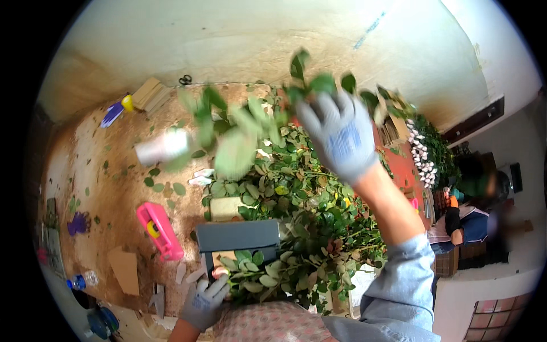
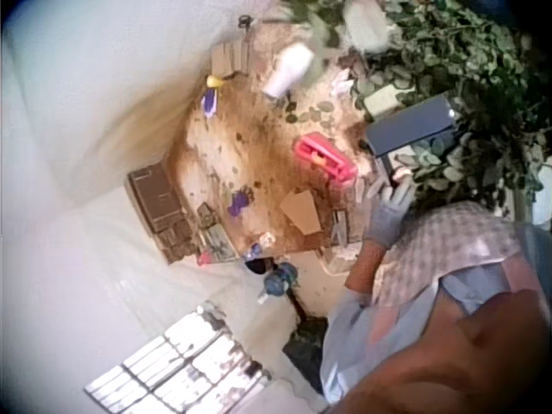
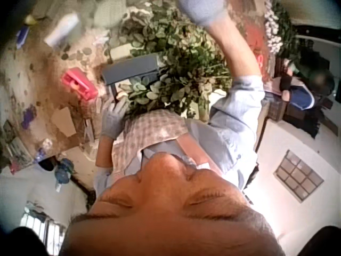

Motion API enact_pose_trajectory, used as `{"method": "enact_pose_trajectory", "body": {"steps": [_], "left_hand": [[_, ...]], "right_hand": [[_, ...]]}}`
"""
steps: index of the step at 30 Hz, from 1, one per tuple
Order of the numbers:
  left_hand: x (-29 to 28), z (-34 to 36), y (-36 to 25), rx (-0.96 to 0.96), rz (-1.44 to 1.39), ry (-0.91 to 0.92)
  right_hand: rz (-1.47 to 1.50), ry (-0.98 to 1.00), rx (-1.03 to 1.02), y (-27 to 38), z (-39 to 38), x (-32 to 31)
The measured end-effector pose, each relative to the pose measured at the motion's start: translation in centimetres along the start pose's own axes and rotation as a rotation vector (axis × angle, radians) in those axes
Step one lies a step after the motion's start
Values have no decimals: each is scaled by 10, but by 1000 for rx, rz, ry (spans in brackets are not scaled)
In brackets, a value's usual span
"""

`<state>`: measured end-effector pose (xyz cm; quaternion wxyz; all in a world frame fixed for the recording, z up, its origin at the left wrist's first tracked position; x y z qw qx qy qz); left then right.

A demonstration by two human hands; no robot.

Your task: The person arranges white flower buds and green leaves into a black rectangular tray. They pick up individual buds and leaves from a large pile on the table and place them carefully into the tray, filling it with a decorative floral arrangement.

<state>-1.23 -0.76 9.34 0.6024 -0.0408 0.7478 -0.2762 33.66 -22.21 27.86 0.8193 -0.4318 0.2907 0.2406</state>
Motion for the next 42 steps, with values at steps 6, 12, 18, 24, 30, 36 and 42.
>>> {"method": "enact_pose_trajectory", "body": {"steps": [6, 12, 18, 24, 30, 36, 42], "left_hand": [[32, -19, 6, 10, -7, -184], [30, -26, 3, -13, -38, -91], [42, -30, 6, -18, 28, -52], [44, -28, 3, 1, 19, -127], [36, -26, -1, -38, -23, -79], [29, -23, 1, 14, -24, -112], [-2, -8, 27, -93, -26, -320]], "right_hand": [[340, 585, -53, 122, -126, -75], [479, 927, 8, 198, -220, -26], [217, 869, 67, 214, -176, -62], [648, 582, 55, 266, -121, -57], [641, 650, -49, 301, -110, -8], [745, 623, -81, 302, -122, 4], [790, 623, -57, 298, -120, 4]]}}
Point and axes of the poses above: each hand's wrist, its own z-axis towards the middle knuckle, its own x-axis out of the palm, y = z × x, the point moved 1 cm from there along z, towards the middle knuckle, and after that the axes turned 1 degree about x, right-handed, at the moved point
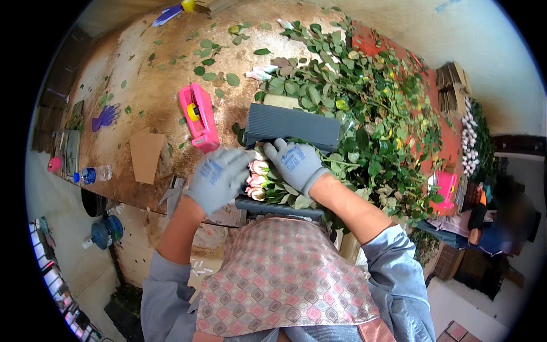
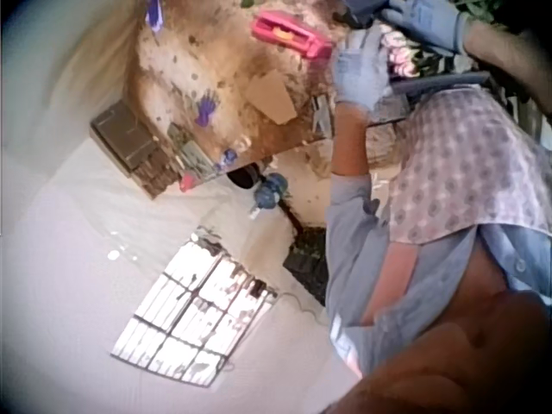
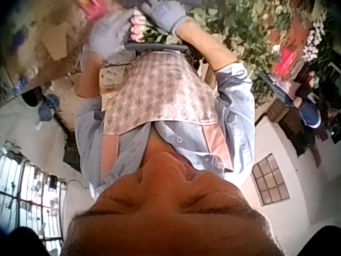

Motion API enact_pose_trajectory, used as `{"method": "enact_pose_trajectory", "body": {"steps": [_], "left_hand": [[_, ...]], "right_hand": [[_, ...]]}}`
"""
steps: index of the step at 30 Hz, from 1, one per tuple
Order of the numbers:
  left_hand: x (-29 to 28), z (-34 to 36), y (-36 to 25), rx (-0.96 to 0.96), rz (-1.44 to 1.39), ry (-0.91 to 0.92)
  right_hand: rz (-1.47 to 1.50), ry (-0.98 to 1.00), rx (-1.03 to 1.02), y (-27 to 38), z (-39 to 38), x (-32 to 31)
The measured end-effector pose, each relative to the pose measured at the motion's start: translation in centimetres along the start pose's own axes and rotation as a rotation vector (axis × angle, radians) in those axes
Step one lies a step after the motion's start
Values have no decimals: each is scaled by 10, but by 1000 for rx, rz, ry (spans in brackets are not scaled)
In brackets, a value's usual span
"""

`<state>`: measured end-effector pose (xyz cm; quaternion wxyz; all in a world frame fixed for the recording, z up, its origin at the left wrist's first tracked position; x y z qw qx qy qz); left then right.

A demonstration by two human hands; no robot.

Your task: The person arranges white flower buds and green leaves into a black rectangular tray. They pick up individual buds and leaves from a large pile on the table and place them carefully into the tray, filling it with a decorative floral arrangement.

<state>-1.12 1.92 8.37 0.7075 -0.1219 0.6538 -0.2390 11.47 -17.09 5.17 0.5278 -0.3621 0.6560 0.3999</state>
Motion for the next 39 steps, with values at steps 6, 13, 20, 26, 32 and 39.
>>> {"method": "enact_pose_trajectory", "body": {"steps": [6, 13, 20, 26, 32, 39], "left_hand": [[34, 22, 20, -110, 349, 179], [26, 13, 28, -160, 516, 201], [-23, -23, 46, -393, 625, 278], [21, -15, -31, -61, -25, 150], [45, -22, -33, -57, 113, 135], [36, -2, -43, -4, 196, 37]], "right_hand": [[-24, 54, 17, 2, 5, -5], [-27, 92, 33, 3, 10, -6], [-37, 114, 20, 3, 10, -6], [-45, 132, 18, 10, 14, -9], [-31, 94, 79, 13, 8, -3], [-29, 91, 106, 13, 10, -3]]}}
Point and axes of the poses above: each hand's wrist, its own z-axis towards the middle knuckle, its own x-axis out of the palm, y = z × x, the point moved 1 cm from there along z, towards the middle knuckle, and after that the axes turned 1 degree about x, right-handed, at the moved point
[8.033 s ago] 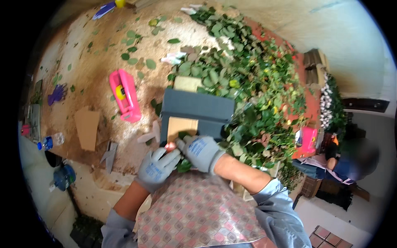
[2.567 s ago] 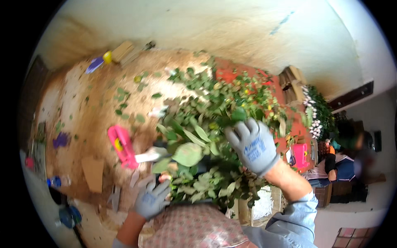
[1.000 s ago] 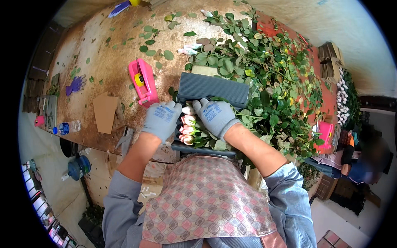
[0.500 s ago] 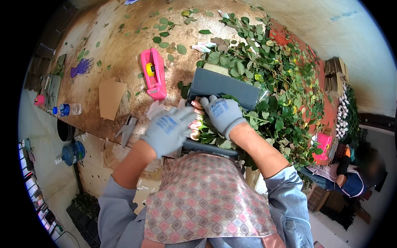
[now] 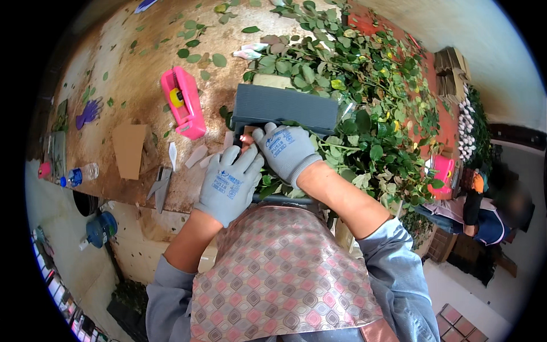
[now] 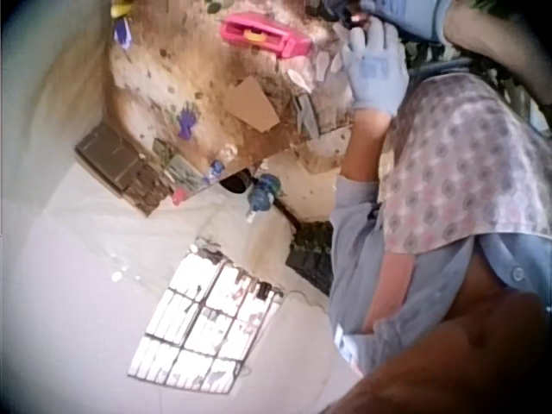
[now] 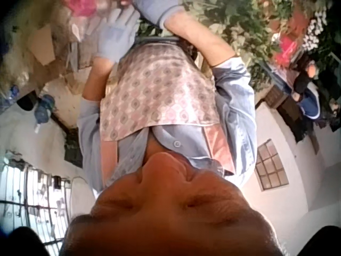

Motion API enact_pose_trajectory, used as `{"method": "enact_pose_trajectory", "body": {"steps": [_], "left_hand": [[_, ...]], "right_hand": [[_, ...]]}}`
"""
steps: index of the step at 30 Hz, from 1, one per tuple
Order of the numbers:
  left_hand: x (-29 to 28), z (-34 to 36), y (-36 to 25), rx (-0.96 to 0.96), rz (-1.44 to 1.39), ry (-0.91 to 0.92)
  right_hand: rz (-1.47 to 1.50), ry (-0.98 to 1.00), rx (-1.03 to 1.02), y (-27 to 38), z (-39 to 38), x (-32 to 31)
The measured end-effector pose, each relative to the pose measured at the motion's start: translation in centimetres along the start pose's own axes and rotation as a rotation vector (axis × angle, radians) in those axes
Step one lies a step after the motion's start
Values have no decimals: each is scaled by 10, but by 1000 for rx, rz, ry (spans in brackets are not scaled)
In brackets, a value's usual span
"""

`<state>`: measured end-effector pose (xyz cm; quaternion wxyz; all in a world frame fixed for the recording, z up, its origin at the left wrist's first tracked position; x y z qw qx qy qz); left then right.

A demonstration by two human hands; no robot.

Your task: The person arranges white flower buds and green leaves into a black rectangular tray. They pick up individual buds and leaves from a large pile on the table and place them carefully into the tray, filling it with a decorative floral arrangement.

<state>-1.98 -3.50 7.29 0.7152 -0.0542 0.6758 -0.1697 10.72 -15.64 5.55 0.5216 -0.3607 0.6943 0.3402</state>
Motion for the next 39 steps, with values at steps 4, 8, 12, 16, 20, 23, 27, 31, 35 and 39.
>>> {"method": "enact_pose_trajectory", "body": {"steps": [4, 8, 12, 16, 20, 23, 27, 31, 35, 39], "left_hand": [[15, 6, 4, 2, -12, -53], [14, 8, 9, -30, -95, 69], [23, 5, 9, -38, -92, -14], [19, 13, 10, -18, -44, -15], [16, 14, 14, -14, -89, 49], [17, 10, 13, -37, -93, 75], [17, 11, 14, -36, -118, 91], [18, 15, 14, -21, -77, 105], [17, 17, 14, -7, -81, 61], [16, 14, 9, -16, -53, 3]], "right_hand": [[41, 26, -14, -4, -6, -7], [63, -59, -56, -14, -5, -45], [33, -230, 40, -72, 46, -92], [87, -304, 263, -198, 140, -80], [84, -94, 466, -317, 221, -40], [109, -60, 545, -344, 262, -12], [50, -4, 564, -357, 286, 31], [-203, -18, 493, -333, 269, 41], [-484, -92, 244, -334, 230, 35], [-714, -294, 57, -318, 170, -55]]}}
Point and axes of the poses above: each hand's wrist, its own z-axis towards the middle knuckle, its own x-axis out of the palm, y = z × x, the point moved 1 cm from there along z, towards the middle knuckle, and after that the axes turned 1 degree about x, right-handed, at the moved point
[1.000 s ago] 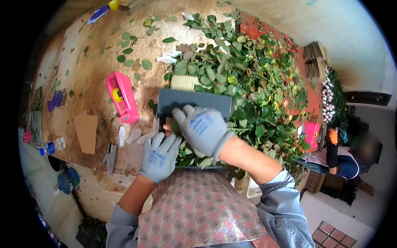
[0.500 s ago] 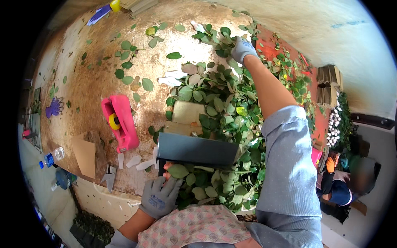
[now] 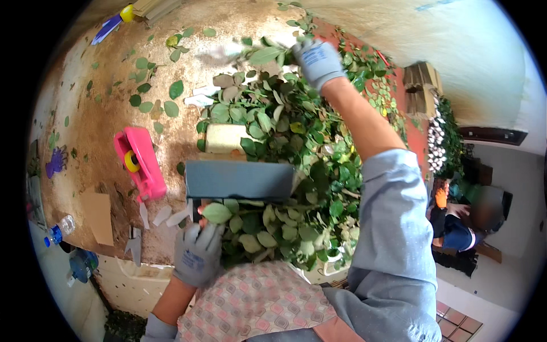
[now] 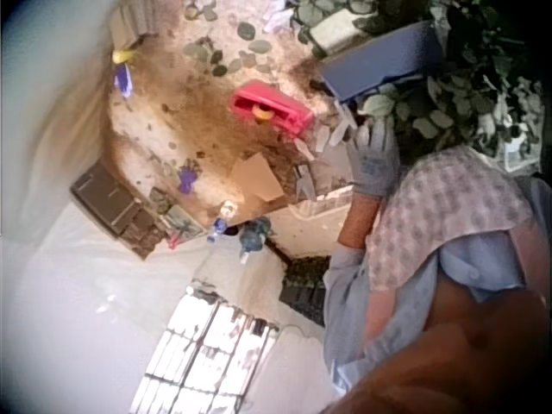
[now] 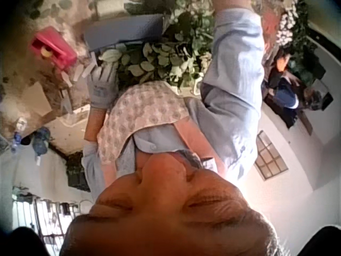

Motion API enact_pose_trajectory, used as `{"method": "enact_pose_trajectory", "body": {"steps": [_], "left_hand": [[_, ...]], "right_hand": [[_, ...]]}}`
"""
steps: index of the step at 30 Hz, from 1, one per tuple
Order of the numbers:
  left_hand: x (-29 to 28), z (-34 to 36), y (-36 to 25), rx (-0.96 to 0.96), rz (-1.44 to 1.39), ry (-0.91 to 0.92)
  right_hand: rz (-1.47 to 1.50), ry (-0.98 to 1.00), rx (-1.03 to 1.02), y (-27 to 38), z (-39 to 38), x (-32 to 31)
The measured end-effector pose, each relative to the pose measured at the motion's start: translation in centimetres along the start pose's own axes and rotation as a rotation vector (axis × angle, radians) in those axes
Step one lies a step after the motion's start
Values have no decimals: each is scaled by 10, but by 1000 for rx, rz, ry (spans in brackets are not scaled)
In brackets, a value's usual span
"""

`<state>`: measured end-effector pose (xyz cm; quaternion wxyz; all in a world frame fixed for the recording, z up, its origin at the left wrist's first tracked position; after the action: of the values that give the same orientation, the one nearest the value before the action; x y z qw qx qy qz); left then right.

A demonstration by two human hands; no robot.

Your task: The person arranges white flower buds and green leaves into a black rectangular tray. They pick up individual buds and leaves from a large pile on the table and place them carefully into the tray, filling it with a decorative floral arrangement.

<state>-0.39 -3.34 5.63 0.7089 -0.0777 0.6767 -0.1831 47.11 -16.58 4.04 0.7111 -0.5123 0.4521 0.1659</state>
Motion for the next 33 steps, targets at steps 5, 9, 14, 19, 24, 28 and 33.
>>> {"method": "enact_pose_trajectory", "body": {"steps": [5, 9, 14, 19, 24, 28, 33], "left_hand": [[-1, 2, -4, -31, -70, -36], [3, -14, 1, -26, -75, -33], [3, -19, 0, 3, -11, -45], [9, -19, 2, -10, 28, 19], [16, -21, 4, -19, 24, -7], [11, -21, 1, 50, 65, -105], [12, -20, 1, -4, 8, -4]], "right_hand": [[-119, -36, 103, -39, -81, -174], [-26, -109, -74, 20, -158, -265], [86, 160, -156, 99, -223, -282], [333, 208, -88, 145, -253, -216], [323, 231, -64, 157, -263, -205], [270, 381, 53, 167, -253, -195], [70, 321, 73, 175, -235, -269]]}}
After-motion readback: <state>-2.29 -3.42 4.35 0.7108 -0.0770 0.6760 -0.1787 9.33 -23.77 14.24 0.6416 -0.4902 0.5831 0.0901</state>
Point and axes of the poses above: each hand's wrist, its own z-axis towards the middle knuckle, its own x-axis out of the palm, y = z × x, the point moved 1 cm from there along z, towards the middle knuckle, and after that the axes turned 1 degree about x, right-handed, at the moved point
